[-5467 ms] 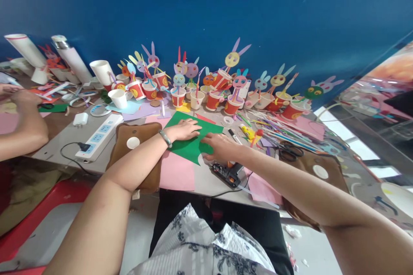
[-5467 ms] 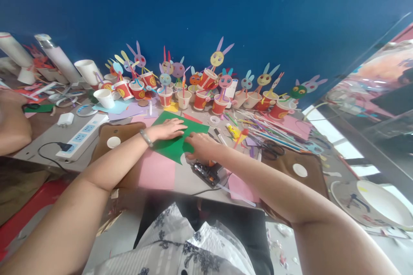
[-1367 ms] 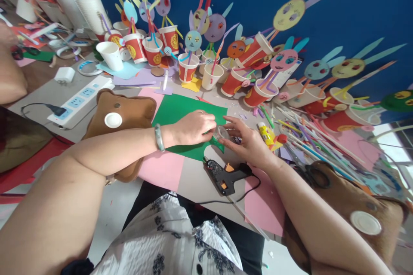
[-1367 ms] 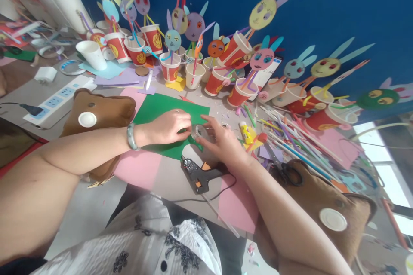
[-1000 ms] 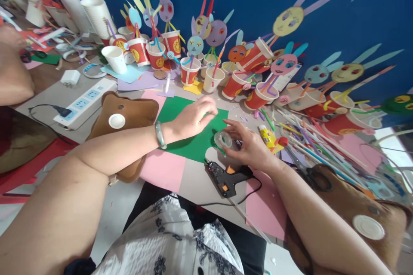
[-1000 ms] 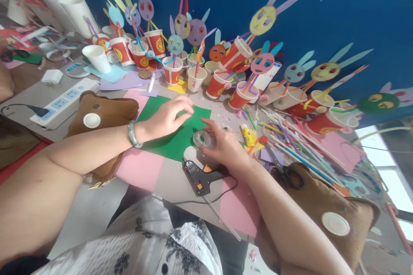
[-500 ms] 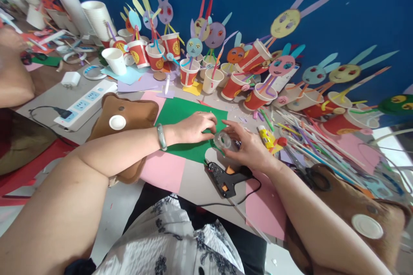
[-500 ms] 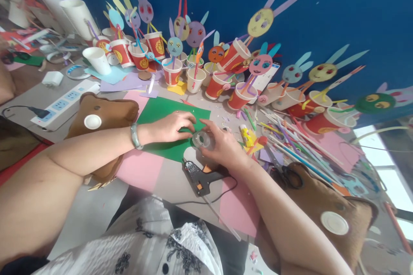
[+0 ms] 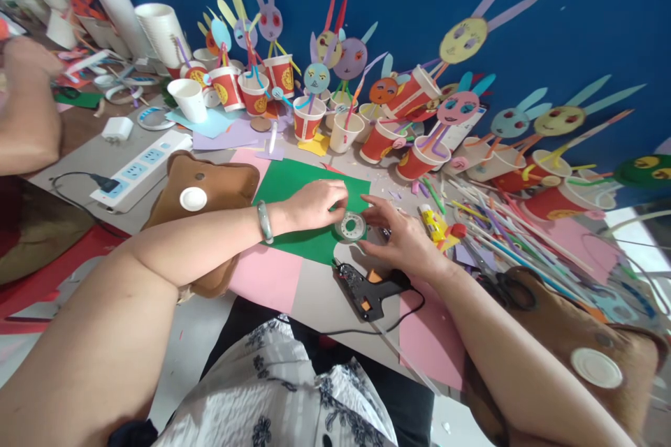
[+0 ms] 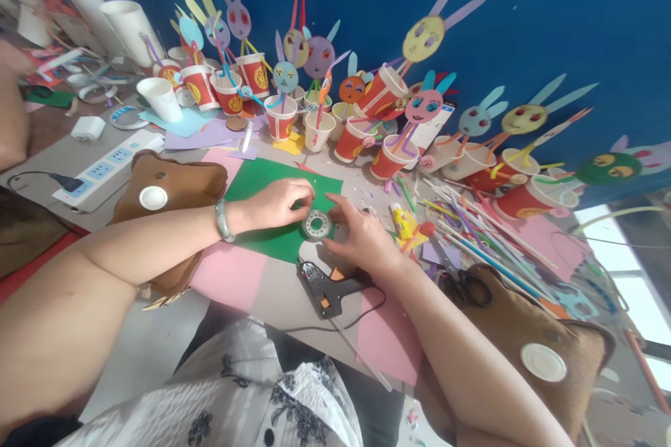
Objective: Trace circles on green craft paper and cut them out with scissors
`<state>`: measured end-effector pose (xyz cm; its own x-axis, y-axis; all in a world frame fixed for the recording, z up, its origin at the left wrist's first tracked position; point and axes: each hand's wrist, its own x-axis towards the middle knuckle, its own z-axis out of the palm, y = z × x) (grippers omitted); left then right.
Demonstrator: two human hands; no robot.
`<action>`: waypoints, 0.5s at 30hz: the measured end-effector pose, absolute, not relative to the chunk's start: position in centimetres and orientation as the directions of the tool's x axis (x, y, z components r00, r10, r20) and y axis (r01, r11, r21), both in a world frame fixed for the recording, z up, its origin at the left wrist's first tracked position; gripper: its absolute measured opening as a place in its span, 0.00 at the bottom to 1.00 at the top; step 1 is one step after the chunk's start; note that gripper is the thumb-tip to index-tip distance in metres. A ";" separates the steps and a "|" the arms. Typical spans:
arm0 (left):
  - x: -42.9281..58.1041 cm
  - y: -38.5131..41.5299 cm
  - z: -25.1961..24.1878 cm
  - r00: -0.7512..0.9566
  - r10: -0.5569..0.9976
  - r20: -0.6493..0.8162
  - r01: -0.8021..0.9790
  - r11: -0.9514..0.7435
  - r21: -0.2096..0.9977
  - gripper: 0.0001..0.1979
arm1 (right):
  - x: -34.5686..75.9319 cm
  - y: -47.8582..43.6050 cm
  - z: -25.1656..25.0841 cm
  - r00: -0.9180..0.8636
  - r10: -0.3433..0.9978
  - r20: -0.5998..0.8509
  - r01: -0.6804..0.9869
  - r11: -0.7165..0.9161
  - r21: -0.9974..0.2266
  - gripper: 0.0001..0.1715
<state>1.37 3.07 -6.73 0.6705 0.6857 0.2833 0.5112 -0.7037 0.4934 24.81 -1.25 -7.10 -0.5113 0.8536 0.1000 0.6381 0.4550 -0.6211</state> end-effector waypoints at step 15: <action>1.6 2.7 -6.6 0.687 0.709 0.159 0.484 -0.610 0.627 0.04 | 23.8 -2.0 -6.6 -0.508 0.854 0.110 0.765 0.506 -0.398 0.41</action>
